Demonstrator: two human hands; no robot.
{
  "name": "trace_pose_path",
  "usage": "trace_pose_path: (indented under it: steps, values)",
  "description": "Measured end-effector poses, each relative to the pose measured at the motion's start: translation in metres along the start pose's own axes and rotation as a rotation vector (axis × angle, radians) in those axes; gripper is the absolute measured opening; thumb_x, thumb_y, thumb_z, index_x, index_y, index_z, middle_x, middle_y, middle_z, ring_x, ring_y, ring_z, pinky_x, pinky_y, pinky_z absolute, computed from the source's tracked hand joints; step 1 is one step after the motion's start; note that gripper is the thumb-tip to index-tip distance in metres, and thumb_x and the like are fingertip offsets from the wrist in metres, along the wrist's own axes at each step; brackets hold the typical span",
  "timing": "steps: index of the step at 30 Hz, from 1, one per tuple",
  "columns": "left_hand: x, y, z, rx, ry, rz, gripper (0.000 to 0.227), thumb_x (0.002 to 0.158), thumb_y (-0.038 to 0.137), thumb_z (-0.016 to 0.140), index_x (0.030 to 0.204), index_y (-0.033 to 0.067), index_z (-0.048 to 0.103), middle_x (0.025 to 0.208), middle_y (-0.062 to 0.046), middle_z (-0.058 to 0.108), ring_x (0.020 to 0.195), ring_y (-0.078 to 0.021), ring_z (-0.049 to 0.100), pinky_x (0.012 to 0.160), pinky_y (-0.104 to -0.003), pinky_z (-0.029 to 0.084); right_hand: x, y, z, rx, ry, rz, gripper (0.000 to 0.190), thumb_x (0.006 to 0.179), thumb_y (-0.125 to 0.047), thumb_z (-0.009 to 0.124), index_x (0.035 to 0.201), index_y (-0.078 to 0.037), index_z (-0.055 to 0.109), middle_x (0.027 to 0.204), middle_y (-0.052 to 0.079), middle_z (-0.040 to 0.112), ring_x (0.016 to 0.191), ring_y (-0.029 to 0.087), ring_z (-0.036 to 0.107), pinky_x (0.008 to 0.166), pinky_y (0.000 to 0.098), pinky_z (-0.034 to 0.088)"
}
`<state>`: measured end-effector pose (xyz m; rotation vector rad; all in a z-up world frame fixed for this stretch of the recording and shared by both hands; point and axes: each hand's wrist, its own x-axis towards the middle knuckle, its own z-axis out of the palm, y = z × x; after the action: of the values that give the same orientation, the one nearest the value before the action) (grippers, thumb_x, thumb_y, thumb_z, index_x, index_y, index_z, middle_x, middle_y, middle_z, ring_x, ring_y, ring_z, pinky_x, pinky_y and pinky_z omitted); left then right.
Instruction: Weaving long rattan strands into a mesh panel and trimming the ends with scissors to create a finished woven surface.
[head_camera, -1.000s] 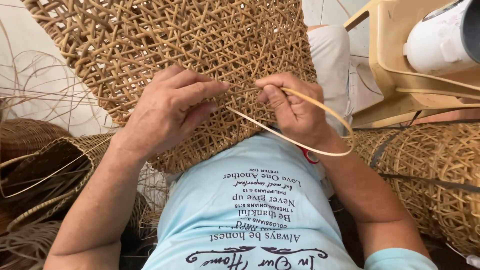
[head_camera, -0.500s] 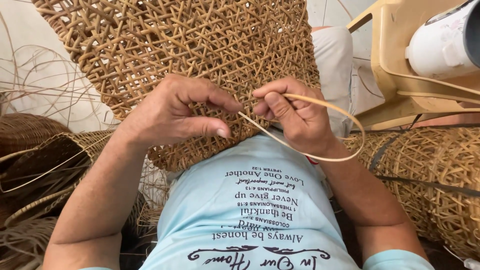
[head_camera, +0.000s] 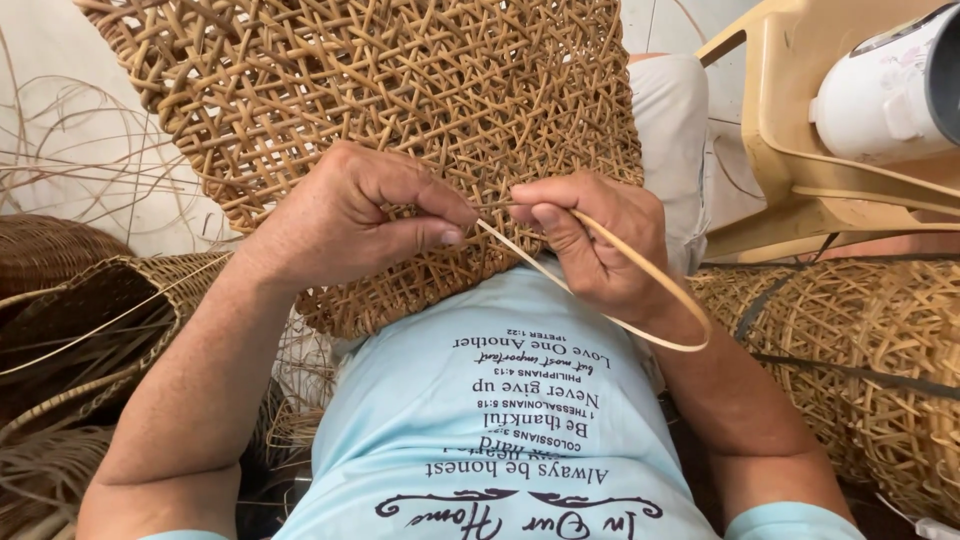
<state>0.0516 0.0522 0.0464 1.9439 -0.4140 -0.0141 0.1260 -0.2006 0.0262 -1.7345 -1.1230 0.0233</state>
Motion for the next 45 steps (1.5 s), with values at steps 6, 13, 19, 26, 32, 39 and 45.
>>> trace_pose_path:
  steps: [6,13,19,26,32,39,45]
  values:
    - [-0.004,-0.007,0.005,-0.004,0.022,-0.015,0.013,0.085,0.000,0.081,0.095,0.0075,0.078,0.089,-0.008,0.082,0.071,-0.0134,0.078,0.059,-0.022,0.065,-0.005,0.006,0.002,-0.149,0.004,-0.134,0.016,0.100,0.002,0.068,0.116,0.002,0.070,0.093,0.010,0.077,0.072,0.018,0.066,0.066,0.0288,0.054]
    - [-0.016,-0.011,0.020,-0.054,0.113,-0.078,0.028,0.090,-0.004,0.074,0.116,0.0046,0.071,0.097,-0.011,0.078,0.075,-0.0129,0.075,0.063,-0.020,0.065,-0.010,0.017,0.006,-0.219,0.016,-0.207,0.016,0.100,0.000,0.069,0.116,0.001,0.070,0.091,0.009,0.076,0.067,0.017,0.063,0.066,0.0313,0.053]
    - [-0.042,0.002,0.037,0.274,0.313,-0.079,0.019,0.089,0.012,0.081,0.102,0.0018,0.072,0.076,-0.005,0.065,0.060,-0.0118,0.057,0.051,-0.024,0.050,-0.018,0.042,0.002,-0.480,0.034,-0.295,0.017,0.106,-0.011,0.065,0.118,-0.001,0.072,0.083,0.008,0.075,0.064,0.017,0.061,0.066,0.0343,0.053]
    - [-0.041,0.000,0.065,0.587,0.053,0.046,0.041,0.099,0.026,0.065,0.136,0.0078,0.065,0.077,-0.005,0.073,0.059,-0.0231,0.065,0.064,-0.037,0.051,-0.020,0.031,-0.001,-0.538,-0.089,-0.335,0.032,0.091,0.004,0.072,0.123,0.004,0.069,0.112,0.018,0.080,0.091,0.026,0.077,0.078,0.0371,0.058]
    - [-0.037,0.002,0.069,0.701,-0.013,0.015,0.046,0.100,0.031,0.061,0.140,0.0097,0.064,0.069,-0.004,0.067,0.057,-0.0222,0.063,0.060,-0.037,0.049,-0.016,0.024,-0.003,-0.568,-0.149,-0.345,0.030,0.094,-0.001,0.071,0.123,0.004,0.070,0.114,0.017,0.080,0.098,0.027,0.078,0.080,0.0360,0.056]
    - [-0.040,0.003,0.069,0.688,-0.026,-0.006,0.047,0.100,0.030,0.060,0.142,0.0102,0.063,0.073,-0.004,0.069,0.062,-0.0231,0.062,0.066,-0.038,0.047,-0.010,0.016,-0.007,-0.625,-0.157,-0.365,0.030,0.094,-0.003,0.071,0.123,0.005,0.070,0.116,0.017,0.080,0.097,0.026,0.078,0.081,0.0365,0.056]
    - [-0.037,0.000,0.069,0.711,-0.018,0.018,0.047,0.099,0.030,0.062,0.141,0.0102,0.065,0.069,-0.003,0.067,0.058,-0.0216,0.062,0.060,-0.037,0.047,-0.006,0.012,-0.005,-0.708,-0.206,-0.407,0.026,0.094,-0.004,0.071,0.119,0.005,0.072,0.112,0.015,0.082,0.097,0.021,0.079,0.081,0.0326,0.057]
